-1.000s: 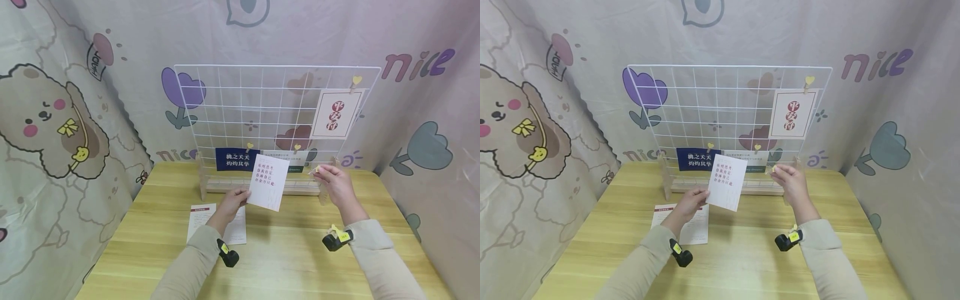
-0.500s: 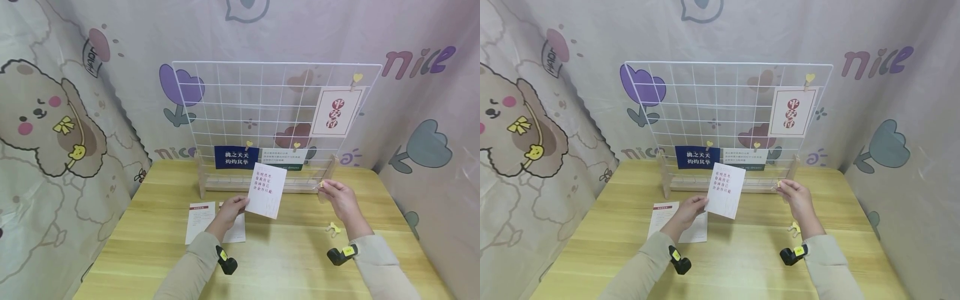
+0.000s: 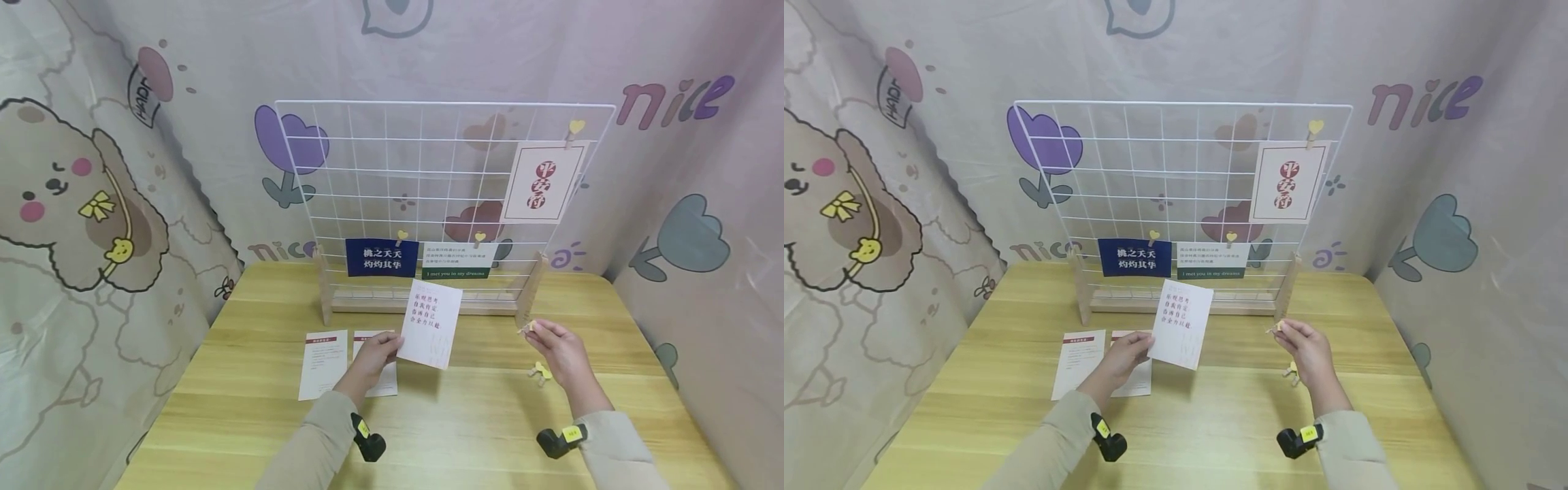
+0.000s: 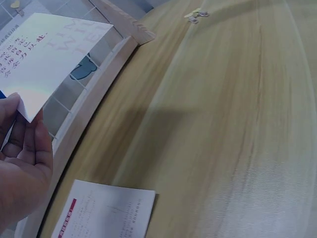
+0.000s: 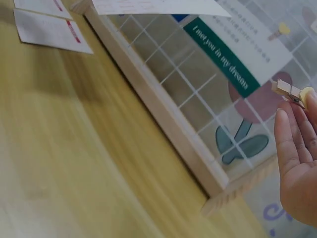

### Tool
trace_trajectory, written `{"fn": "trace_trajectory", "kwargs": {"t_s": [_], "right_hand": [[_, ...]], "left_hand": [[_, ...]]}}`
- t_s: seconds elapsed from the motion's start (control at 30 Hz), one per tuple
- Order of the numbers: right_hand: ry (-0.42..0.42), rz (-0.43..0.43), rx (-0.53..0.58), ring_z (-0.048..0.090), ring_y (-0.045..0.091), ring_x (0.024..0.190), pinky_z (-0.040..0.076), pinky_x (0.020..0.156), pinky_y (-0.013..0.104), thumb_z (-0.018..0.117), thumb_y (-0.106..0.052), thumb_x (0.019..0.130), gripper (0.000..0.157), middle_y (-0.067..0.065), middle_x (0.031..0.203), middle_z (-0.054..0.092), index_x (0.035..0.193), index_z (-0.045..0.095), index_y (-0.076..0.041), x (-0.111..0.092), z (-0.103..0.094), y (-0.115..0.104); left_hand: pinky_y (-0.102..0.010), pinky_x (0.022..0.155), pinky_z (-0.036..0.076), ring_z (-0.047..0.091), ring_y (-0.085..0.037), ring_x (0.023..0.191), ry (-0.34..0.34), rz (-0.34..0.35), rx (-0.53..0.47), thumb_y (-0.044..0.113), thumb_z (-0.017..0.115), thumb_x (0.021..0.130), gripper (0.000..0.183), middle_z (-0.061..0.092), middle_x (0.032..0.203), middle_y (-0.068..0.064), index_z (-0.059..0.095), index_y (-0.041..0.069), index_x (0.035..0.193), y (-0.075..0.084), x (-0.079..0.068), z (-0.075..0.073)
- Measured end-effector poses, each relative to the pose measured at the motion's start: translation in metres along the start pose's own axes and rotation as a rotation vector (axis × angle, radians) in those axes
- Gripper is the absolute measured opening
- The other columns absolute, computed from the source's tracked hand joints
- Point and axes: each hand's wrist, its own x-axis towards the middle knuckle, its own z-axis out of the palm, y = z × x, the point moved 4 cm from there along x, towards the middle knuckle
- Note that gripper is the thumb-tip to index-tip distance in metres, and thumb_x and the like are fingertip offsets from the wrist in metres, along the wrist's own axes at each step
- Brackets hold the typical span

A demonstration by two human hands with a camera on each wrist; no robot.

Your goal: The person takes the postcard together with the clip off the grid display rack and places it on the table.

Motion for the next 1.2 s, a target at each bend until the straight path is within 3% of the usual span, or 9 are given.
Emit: {"fn": "trace_trajectory", "kwargs": {"t_s": [0.47,0.93,1.03,1.2], "right_hand": [[0.064,0.057,-0.007,0.059,0.012,0.079,0.045,0.078,0.022,0.048,0.002,0.085,0.02,0.003,0.083,0.061,0.082,0.065,-0.01,-0.017,-0.03,0.017],[0.139,0.118,0.013,0.06,0.012,0.08,0.044,0.08,0.023,0.051,0.0,0.084,0.018,0.003,0.081,0.063,0.081,0.066,-0.011,-0.027,-0.058,0.032],[0.155,0.105,-0.016,0.06,0.01,0.08,0.044,0.08,0.022,0.057,-0.006,0.082,0.013,0.0,0.082,0.063,0.081,0.066,-0.014,-0.024,-0.073,0.041],[0.17,0.074,-0.069,0.059,0.01,0.083,0.044,0.08,0.023,0.06,-0.01,0.08,0.009,-0.002,0.085,0.063,0.086,0.066,-0.015,-0.013,-0.117,0.068]], "left_hand": [[-0.041,0.08,0.041,0.05,-0.011,0.07,-0.005,-0.009,0.025,0.016,0.056,0.083,0.026,0.056,0.077,0.0,0.056,-0.007,0.097,-0.021,-0.003,0.001],[-0.037,0.075,0.044,0.047,-0.011,0.072,0.026,-0.027,0.05,0.013,0.056,0.083,0.028,0.053,0.08,-0.001,0.055,-0.009,0.099,-0.033,-0.01,0.0],[-0.033,0.071,0.044,0.048,-0.011,0.071,0.033,-0.035,0.065,0.013,0.056,0.083,0.027,0.054,0.079,-0.001,0.055,-0.009,0.099,-0.036,-0.01,-0.001],[-0.025,0.063,0.043,0.047,-0.011,0.068,0.074,-0.056,0.107,0.015,0.058,0.081,0.027,0.055,0.077,0.0,0.057,-0.007,0.097,-0.045,-0.008,-0.004]]}}
